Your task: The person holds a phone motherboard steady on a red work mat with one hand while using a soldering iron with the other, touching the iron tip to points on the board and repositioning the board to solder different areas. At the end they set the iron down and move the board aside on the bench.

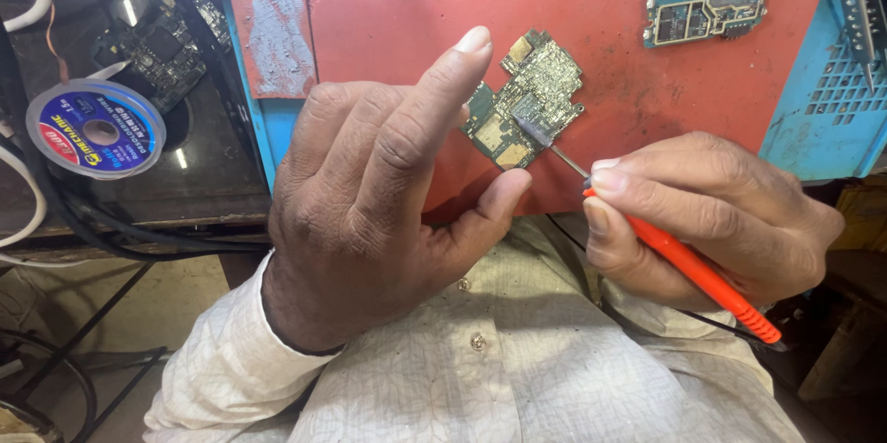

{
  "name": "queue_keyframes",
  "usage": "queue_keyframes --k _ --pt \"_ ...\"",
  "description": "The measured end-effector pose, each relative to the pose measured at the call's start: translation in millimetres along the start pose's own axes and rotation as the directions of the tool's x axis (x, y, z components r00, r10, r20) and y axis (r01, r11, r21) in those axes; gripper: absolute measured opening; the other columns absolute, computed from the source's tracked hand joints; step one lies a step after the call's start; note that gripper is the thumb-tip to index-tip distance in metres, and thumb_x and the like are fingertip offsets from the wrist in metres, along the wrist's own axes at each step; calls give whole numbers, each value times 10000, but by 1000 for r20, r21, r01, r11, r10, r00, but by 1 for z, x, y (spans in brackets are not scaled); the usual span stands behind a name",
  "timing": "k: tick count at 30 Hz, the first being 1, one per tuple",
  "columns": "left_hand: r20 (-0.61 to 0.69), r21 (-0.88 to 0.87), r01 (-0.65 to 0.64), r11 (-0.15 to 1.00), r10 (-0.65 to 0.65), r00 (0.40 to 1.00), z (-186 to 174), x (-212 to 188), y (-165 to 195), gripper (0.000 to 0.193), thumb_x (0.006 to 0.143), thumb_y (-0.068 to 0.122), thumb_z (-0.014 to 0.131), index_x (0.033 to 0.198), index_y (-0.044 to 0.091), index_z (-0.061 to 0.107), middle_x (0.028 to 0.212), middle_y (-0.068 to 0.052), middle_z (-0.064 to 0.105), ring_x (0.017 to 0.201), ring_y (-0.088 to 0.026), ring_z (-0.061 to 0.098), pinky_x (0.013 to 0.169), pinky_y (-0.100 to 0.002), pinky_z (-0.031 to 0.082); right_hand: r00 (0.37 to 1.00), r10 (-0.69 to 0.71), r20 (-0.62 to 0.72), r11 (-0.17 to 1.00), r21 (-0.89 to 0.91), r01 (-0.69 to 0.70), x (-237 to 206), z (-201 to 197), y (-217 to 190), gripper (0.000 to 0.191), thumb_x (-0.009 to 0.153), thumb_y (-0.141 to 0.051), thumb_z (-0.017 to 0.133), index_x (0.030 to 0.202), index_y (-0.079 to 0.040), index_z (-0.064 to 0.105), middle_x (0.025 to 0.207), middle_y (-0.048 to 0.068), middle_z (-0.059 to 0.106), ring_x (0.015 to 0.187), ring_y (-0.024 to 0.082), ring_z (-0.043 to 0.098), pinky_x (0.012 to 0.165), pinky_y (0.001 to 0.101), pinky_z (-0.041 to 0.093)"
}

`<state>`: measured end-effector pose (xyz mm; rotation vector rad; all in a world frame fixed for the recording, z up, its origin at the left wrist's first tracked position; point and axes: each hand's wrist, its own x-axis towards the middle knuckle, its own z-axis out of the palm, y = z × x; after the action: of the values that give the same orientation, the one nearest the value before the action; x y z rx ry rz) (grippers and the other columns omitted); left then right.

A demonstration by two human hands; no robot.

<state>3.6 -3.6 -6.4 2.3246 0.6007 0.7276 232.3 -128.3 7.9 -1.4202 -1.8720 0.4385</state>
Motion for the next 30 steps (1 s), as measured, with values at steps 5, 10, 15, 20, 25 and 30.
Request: queue_keyframes --k 5,10,15,20,25,30 --pt "7 3 4 1000 -4 1000 0 -1 0 724 976 167 850 1506 29 375 1131 -46 620 1029 -207 610 950 -332 499 999 -4 -42 1000 -4 4 -4 1 2 252 819 22 810 1012 69 654 870 192 701 701 206 724 610 303 634" --pt "7 2 -2 1000 2 1000 0 -1 -1 727 979 168 848 1508 29 369 1134 -49 618 1028 -206 607 954 -332 496 999 -18 -31 1000 1 18 -4 -2 2 253 812 17 809 1002 71 651 859 190 697 696 190 719 600 287 629" --pt "4 -1 -1 1000 1 1000 0 0 0 723 972 161 839 1505 29 368 1159 -51 623 1039 -207 607 963 -330 493 1000 6 -23 1000 -1 -6 -5 -3 1 257 808 8 807 1002 65 648 860 180 697 716 213 724 630 316 642" --pt "14 3 3 1000 -3 1000 -1 -1 0 707 997 174 854 1498 29 377 1171 -51 628 1042 -210 604 961 -332 490 999 -24 -29 1000 -11 24 -6 -2 3 255 807 31 803 1004 82 651 857 196 698 703 209 726 614 307 642" --pt "5 20 20 1000 -20 1000 -1 -2 1 710 977 172 832 1511 37 383 1142 -34 622 1041 -204 604 969 -321 498 1000 -14 -23 1000 5 14 -6 -1 3 251 807 6 806 995 62 650 851 178 697 711 216 721 624 320 640" --pt "17 1 18 1000 -18 1000 -1 -2 0 707 983 172 845 1508 34 392 1129 -32 625 1037 -201 612 966 -324 499 998 -48 -31 999 -6 48 -6 -1 4 245 810 29 801 991 90 647 843 196 694 692 203 724 597 303 642"
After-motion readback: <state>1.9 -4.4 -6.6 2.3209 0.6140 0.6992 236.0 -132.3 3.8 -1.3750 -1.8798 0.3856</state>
